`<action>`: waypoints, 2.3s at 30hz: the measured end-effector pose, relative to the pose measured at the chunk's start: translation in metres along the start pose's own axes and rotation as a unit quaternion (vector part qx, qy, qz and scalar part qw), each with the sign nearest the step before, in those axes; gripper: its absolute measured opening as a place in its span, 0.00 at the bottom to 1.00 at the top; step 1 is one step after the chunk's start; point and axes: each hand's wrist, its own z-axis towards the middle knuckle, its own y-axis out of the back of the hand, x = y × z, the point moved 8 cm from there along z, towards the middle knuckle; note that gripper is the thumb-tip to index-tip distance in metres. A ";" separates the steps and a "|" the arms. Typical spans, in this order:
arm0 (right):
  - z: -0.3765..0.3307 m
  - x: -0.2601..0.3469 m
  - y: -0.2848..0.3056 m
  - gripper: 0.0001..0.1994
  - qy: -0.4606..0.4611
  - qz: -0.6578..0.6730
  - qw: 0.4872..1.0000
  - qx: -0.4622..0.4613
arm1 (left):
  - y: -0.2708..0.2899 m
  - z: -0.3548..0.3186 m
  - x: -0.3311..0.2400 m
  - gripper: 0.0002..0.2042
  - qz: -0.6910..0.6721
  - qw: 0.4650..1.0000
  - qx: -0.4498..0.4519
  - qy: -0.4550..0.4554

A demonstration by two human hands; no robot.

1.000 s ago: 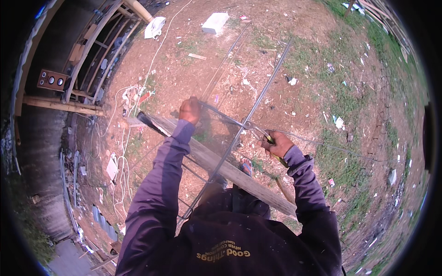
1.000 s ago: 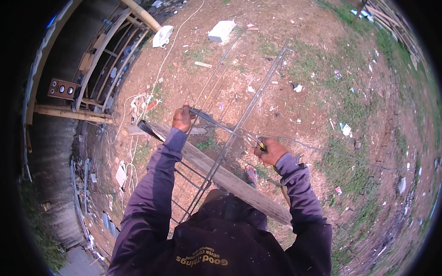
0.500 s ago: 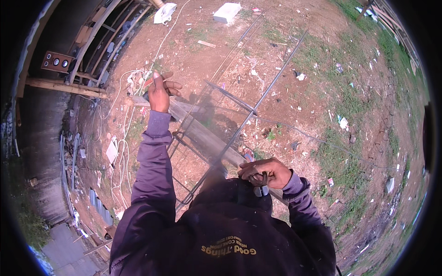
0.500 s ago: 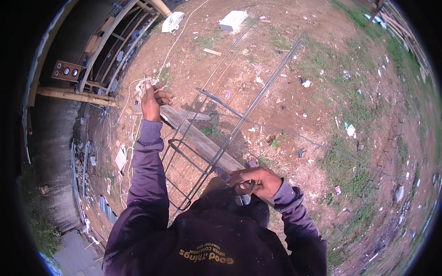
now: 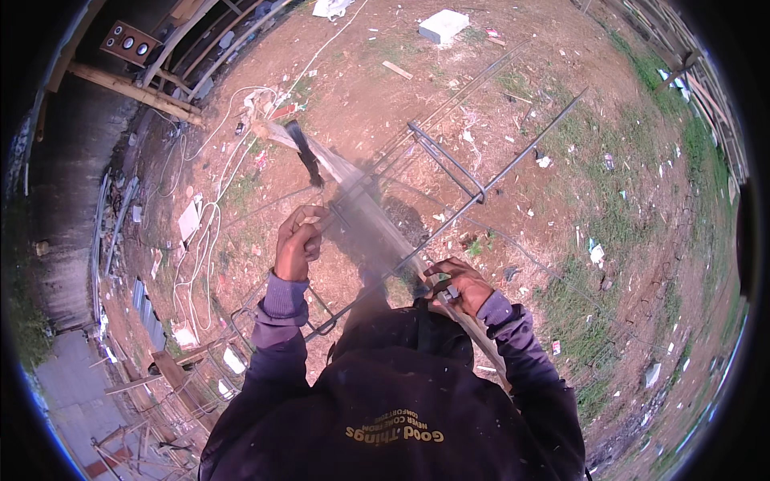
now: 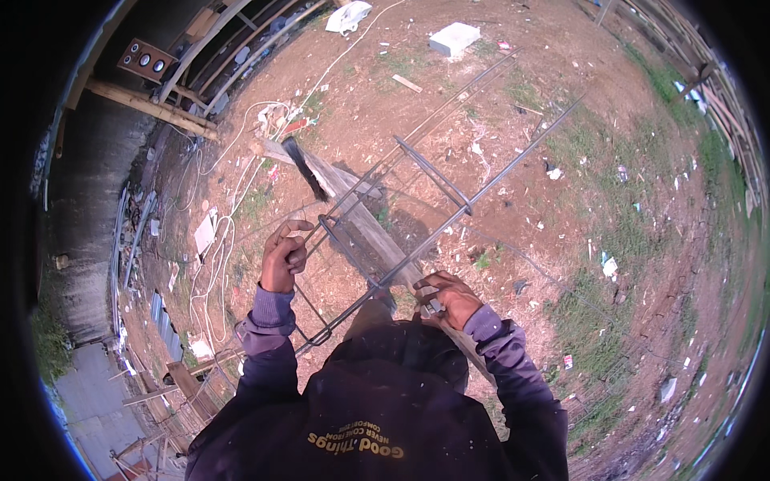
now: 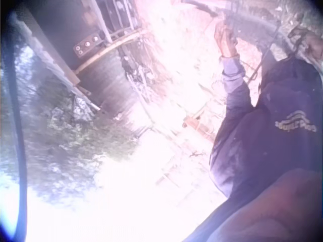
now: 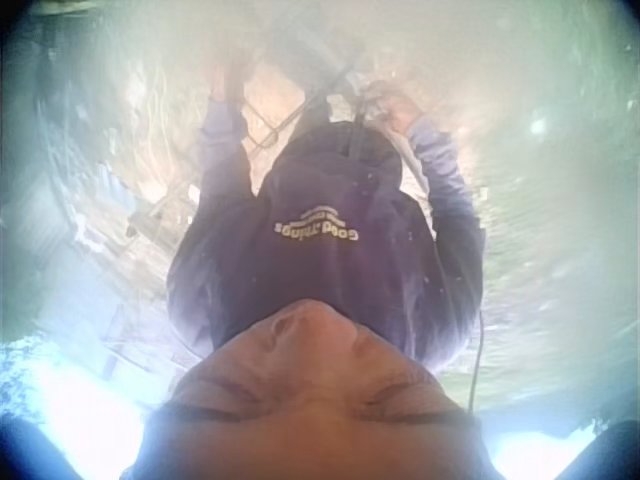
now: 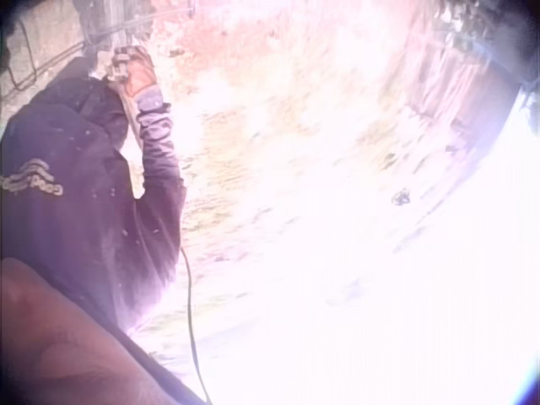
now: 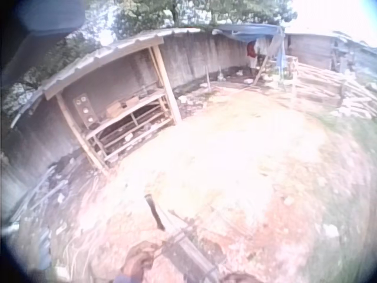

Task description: The person uses yellow-handled pliers to twist wire ties around the joints of a rectangular metal frame laid on the ground. The person repeatedly positions the frame, wraps wire, and twists it to secure the structure.

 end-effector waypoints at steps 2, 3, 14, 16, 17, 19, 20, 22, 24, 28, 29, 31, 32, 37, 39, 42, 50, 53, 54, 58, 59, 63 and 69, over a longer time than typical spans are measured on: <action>-0.001 -0.018 -0.004 0.15 -0.072 -0.049 0.996 -0.020 | -0.010 -0.019 0.014 0.19 -0.040 0.998 0.043 -0.012; -0.004 -0.020 -0.002 0.19 -0.095 -0.018 0.995 -0.039 | -0.012 -0.027 0.028 0.22 -0.102 0.994 0.040 0.027; 0.051 0.091 0.021 0.15 -0.093 0.255 0.934 -0.232 | -0.056 -0.080 0.067 0.35 -0.219 0.962 0.106 0.119; 0.077 0.108 0.007 0.11 -0.063 0.241 0.945 -0.212 | -0.061 -0.091 0.065 0.35 -0.204 0.963 0.144 0.102; 0.087 0.116 0.001 0.10 -0.045 0.237 0.950 -0.198 | -0.056 -0.094 0.065 0.30 -0.193 0.969 0.129 0.084; 0.095 0.117 0.002 0.09 -0.088 0.209 0.945 -0.235 | -0.032 -0.098 0.064 0.25 -0.085 0.993 0.076 0.040; 0.095 0.115 0.003 0.09 -0.130 0.198 0.940 -0.247 | -0.021 -0.101 0.063 0.23 -0.028 0.998 0.059 0.018; 0.099 0.127 0.005 0.09 -0.114 0.148 0.960 -0.207 | 0.000 -0.108 0.057 0.18 -0.014 0.996 0.087 -0.031; 0.098 0.132 -0.002 0.09 -0.142 0.097 0.979 -0.107 | 0.013 -0.122 0.041 0.17 0.132 0.970 0.106 -0.172; 0.081 0.147 -0.016 0.09 -0.083 0.033 0.995 0.033 | 0.029 -0.147 0.055 0.11 0.411 0.883 0.183 -0.133; 0.075 0.150 -0.016 0.08 -0.069 0.078 0.995 0.014 | 0.031 -0.147 0.046 0.10 0.334 0.908 0.193 -0.165; 0.058 0.135 -0.010 0.09 -0.147 0.153 0.976 -0.053 | 0.038 -0.141 0.037 0.10 0.226 0.942 0.194 -0.155; 0.047 0.125 -0.008 0.09 -0.209 0.173 0.958 -0.092 | 0.039 -0.134 0.035 0.10 0.168 0.956 0.198 -0.133; 0.014 0.148 0.032 0.11 -0.115 -0.028 0.956 -0.268 | -0.016 -0.119 -0.004 0.08 0.385 0.828 0.253 -0.319; 0.008 0.149 0.031 0.14 -0.092 -0.070 0.975 -0.188 | -0.052 -0.108 -0.013 0.06 0.395 0.810 0.283 -0.328; -0.015 0.120 0.043 0.12 -0.130 -0.029 0.982 -0.136 | -0.112 -0.083 -0.028 0.09 0.402 0.775 0.306 -0.379; -0.081 -0.021 0.117 0.09 -0.318 -0.057 0.898 -0.298 | -0.191 0.069 0.026 0.17 0.259 0.937 0.191 -0.136; -0.052 -0.043 0.119 0.09 -0.246 0.011 0.920 -0.305 | -0.208 0.091 0.038 0.14 0.240 0.933 0.198 -0.184; -0.042 -0.045 0.123 0.10 -0.214 0.024 0.922 -0.322 | -0.210 0.096 0.044 0.14 0.252 0.931 0.198 -0.172; -0.024 -0.054 0.138 0.11 -0.222 -0.006 0.913 -0.342 | -0.204 0.105 0.048 0.09 0.161 0.973 0.135 -0.093; -0.023 -0.056 0.139 0.11 -0.235 0.017 0.904 -0.357 | -0.206 0.100 0.035 0.09 0.159 0.968 0.121 -0.153; -0.023 -0.053 0.130 0.12 -0.224 0.109 0.869 -0.427 | -0.227 0.060 -0.007 0.10 0.348 0.855 0.072 -0.377; -0.016 -0.061 0.093 0.10 -0.177 0.298 0.792 -0.503 | -0.241 0.029 -0.018 0.15 0.322 0.834 0.090 -0.439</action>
